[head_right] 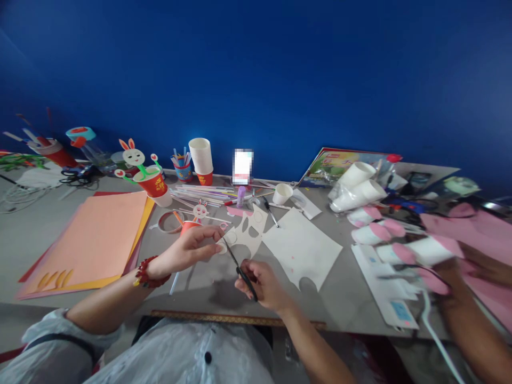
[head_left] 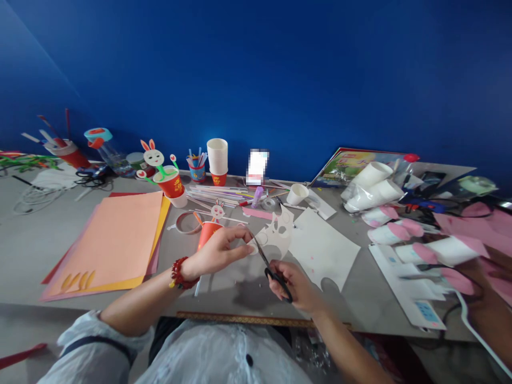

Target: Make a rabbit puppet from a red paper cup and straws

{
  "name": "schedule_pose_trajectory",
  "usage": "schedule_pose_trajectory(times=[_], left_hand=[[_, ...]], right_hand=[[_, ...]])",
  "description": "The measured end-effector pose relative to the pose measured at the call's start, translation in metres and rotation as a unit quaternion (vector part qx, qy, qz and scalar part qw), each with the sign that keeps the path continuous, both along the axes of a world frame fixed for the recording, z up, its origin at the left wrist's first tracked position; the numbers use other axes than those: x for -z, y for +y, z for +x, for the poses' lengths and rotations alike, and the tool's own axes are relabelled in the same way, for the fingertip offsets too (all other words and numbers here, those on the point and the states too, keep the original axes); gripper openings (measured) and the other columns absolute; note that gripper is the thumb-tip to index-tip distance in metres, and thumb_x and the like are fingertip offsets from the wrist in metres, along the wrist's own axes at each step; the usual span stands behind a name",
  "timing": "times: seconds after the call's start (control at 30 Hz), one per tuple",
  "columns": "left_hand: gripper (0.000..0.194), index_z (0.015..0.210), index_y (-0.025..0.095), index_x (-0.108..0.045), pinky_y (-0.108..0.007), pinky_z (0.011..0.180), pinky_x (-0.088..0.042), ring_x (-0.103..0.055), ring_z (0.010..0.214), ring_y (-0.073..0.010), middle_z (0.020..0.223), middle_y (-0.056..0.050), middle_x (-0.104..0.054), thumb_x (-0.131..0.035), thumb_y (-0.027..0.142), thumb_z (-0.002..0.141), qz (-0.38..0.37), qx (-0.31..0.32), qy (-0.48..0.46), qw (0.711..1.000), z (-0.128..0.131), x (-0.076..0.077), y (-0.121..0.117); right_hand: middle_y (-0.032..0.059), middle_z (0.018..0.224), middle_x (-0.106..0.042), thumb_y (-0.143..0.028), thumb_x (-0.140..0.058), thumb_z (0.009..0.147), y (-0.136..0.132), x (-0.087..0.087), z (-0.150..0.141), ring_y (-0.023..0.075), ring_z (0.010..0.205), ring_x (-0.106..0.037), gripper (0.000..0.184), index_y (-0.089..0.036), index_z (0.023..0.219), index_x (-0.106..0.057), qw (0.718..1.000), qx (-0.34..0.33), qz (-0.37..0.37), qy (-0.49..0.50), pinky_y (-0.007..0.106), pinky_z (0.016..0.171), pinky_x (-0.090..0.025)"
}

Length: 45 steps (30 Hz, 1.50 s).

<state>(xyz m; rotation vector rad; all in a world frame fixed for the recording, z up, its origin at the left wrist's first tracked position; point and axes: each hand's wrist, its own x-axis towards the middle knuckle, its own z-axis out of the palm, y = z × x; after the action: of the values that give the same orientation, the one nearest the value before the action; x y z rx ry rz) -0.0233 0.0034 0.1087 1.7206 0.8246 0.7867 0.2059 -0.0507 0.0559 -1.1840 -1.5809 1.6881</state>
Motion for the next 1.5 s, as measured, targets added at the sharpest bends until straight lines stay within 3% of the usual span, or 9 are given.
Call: schedule_pose_trajectory(times=[0.3, 1.03, 1.37, 1.5], left_hand=[[0.019, 0.081, 0.017, -0.06, -0.027, 0.076, -0.046, -0.058, 0.085, -0.0167, 0.092, -0.004, -0.065, -0.059, 0.034, 0.088, 0.021, 0.01, 0.01, 1.0, -0.001, -0.004, 0.002], [0.021, 0.084, 0.018, -0.063, -0.029, 0.081, -0.044, -0.061, 0.087, -0.0175, 0.092, -0.004, -0.068, -0.058, 0.037, 0.091, 0.029, 0.021, 0.03, 0.999, -0.004, -0.006, 0.005], [0.021, 0.085, 0.017, -0.062, -0.028, 0.079, -0.044, -0.059, 0.087, -0.0175, 0.092, -0.005, -0.067, -0.057, 0.036, 0.091, 0.016, -0.003, -0.001, 1.0, -0.003, -0.001, 0.004], [0.021, 0.083, 0.016, -0.061, -0.027, 0.078, -0.044, -0.058, 0.084, -0.0164, 0.09, -0.005, -0.065, -0.058, 0.036, 0.091, 0.01, -0.013, -0.016, 1.0, -0.002, 0.001, 0.003]], right_hand=[[-0.0067, 0.051, -0.042, -0.059, -0.066, 0.077, 0.002, -0.005, 0.003, 0.0077, 0.043, -0.038, 0.048, -0.022, 0.063, -0.04, 0.997, -0.008, 0.042, -0.058, 0.022, 0.043, -0.029], [-0.0045, 0.053, -0.036, -0.054, -0.067, 0.076, 0.002, 0.004, 0.005, 0.0081, 0.046, -0.033, 0.05, -0.021, 0.054, -0.037, 0.994, 0.002, 0.07, -0.08, 0.024, 0.043, -0.022], [-0.0065, 0.051, -0.038, -0.049, -0.073, 0.071, -0.001, 0.005, 0.001, 0.0073, 0.043, -0.031, 0.043, -0.022, 0.059, -0.042, 0.999, 0.027, -0.005, -0.023, 0.024, 0.043, -0.027], [-0.0045, 0.053, -0.043, -0.048, -0.068, 0.071, -0.003, 0.0, -0.006, 0.0093, 0.045, -0.038, 0.04, -0.022, 0.058, -0.041, 0.999, 0.033, -0.039, -0.004, 0.024, 0.043, -0.031]])
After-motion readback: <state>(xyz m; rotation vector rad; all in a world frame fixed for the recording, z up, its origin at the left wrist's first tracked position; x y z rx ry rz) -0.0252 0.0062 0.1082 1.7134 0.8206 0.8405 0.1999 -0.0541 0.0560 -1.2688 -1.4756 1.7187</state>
